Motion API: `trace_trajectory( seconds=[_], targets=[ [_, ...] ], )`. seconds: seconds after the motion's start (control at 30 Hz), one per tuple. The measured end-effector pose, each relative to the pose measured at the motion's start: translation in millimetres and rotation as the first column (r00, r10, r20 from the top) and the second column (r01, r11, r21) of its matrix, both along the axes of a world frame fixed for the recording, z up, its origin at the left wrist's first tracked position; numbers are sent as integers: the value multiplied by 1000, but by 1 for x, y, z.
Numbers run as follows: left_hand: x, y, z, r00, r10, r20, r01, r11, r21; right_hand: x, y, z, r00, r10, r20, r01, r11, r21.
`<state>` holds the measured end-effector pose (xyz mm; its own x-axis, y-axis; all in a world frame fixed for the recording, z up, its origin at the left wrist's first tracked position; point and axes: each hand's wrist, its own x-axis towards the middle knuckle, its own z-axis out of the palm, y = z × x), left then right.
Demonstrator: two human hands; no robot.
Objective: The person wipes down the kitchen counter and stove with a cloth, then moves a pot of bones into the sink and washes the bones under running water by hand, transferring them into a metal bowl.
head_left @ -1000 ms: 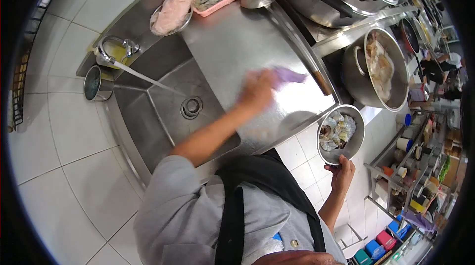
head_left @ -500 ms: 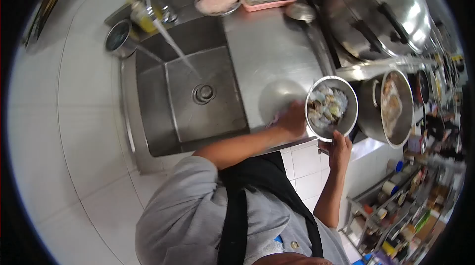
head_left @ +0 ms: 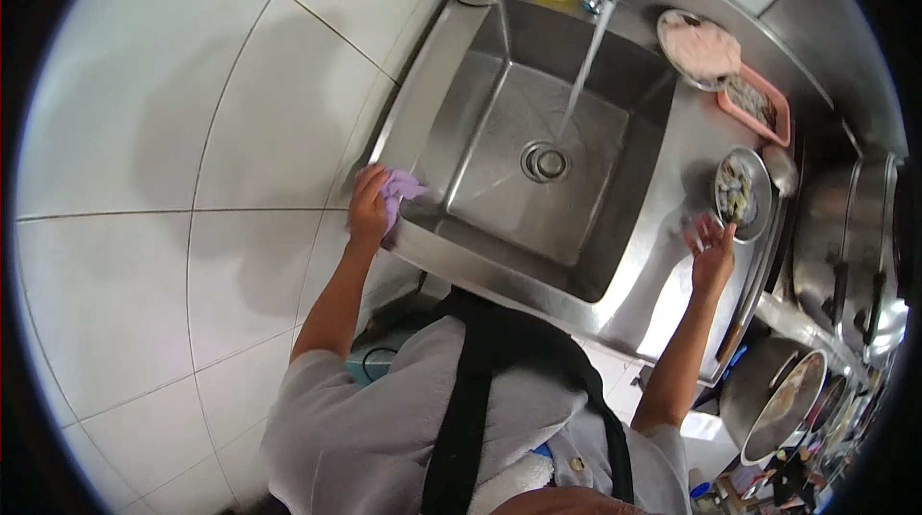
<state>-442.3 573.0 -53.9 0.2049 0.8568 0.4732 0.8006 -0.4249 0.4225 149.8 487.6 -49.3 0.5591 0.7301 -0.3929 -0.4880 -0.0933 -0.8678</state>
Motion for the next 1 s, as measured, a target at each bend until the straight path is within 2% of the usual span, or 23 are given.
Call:
trace_trajectory(
  seconds=[0.07,0.1,0.17,0.2,0.27,0.33,0.37,0.4,0.43,0.47,0.5,0.53,0.6,0.63,0.67,0.7,0.73,0.8,0.83,0.9,0.93,0.97,1.0],
  targets=[
    [12,67,-11,1000,-1,-6,2,995,98,-16,3,2,976,184,-117,-180,983,48],
    [21,111,-19,999,16,-33,-12,993,117,-38,9,11,962,263,-72,-267,962,-54],
    [56,197,-29,998,-39,49,32,988,149,-81,20,21,924,383,-3,-376,906,-194],
    [80,243,-27,994,-69,82,58,989,134,-99,27,25,900,435,5,-425,881,-206],
    [115,299,-30,977,-180,112,163,976,147,-129,52,30,850,527,14,-499,812,-302],
    [181,331,-37,919,-374,126,344,916,208,-147,81,21,785,612,96,-550,761,-344],
    [211,332,-49,863,-446,238,462,887,-13,-152,97,8,743,649,164,-579,746,-327],
    [238,322,-62,788,-512,342,596,773,-218,-159,119,14,603,715,354,-565,696,-443],
    [263,293,-28,793,-542,278,608,670,-426,-167,132,7,505,587,633,-438,806,-397],
    [283,282,-44,785,-567,250,609,631,-480,-169,153,3,351,531,771,-371,835,-406],
    [304,265,-27,746,-644,170,616,570,-544,-169,174,-11,263,446,855,-285,883,-372],
    [315,252,-8,711,-698,85,592,528,-609,-171,191,-20,321,477,818,-271,874,-403],
    [331,249,-5,710,-612,348,683,480,-550,-178,210,-5,618,511,597,-383,859,-339],
    [333,250,-3,694,-546,469,717,467,-518,-184,221,-10,756,406,513,-360,913,-192],
    [333,243,0,666,-319,675,738,419,-530,-188,223,-18,866,294,406,-306,951,-38],
    [336,239,-1,592,-50,804,765,350,-541,-188,226,-24,946,178,271,-212,972,103],
    [334,244,-17,576,-87,813,752,447,-485,-188,234,-30,966,68,249,-92,992,85],
    [319,223,12,530,-14,848,783,391,-483,-186,258,-37,970,-134,205,125,991,54],
    [306,224,1,513,-42,857,815,336,-471,-186,267,-37,986,-168,25,165,982,93],
    [299,213,-5,551,-86,830,806,313,-503,-183,278,-35,931,-169,-324,229,961,157],
    [297,208,-8,573,-101,813,795,308,-522,-184,276,-36,939,-110,-326,170,972,163],
    [300,214,-14,677,-135,723,690,458,-560,-185,275,-37,943,-48,-328,109,979,170],
    [298,222,-21,689,-128,714,672,482,-562,-186,274,-37,944,14,-328,48,983,179]
  ],
)
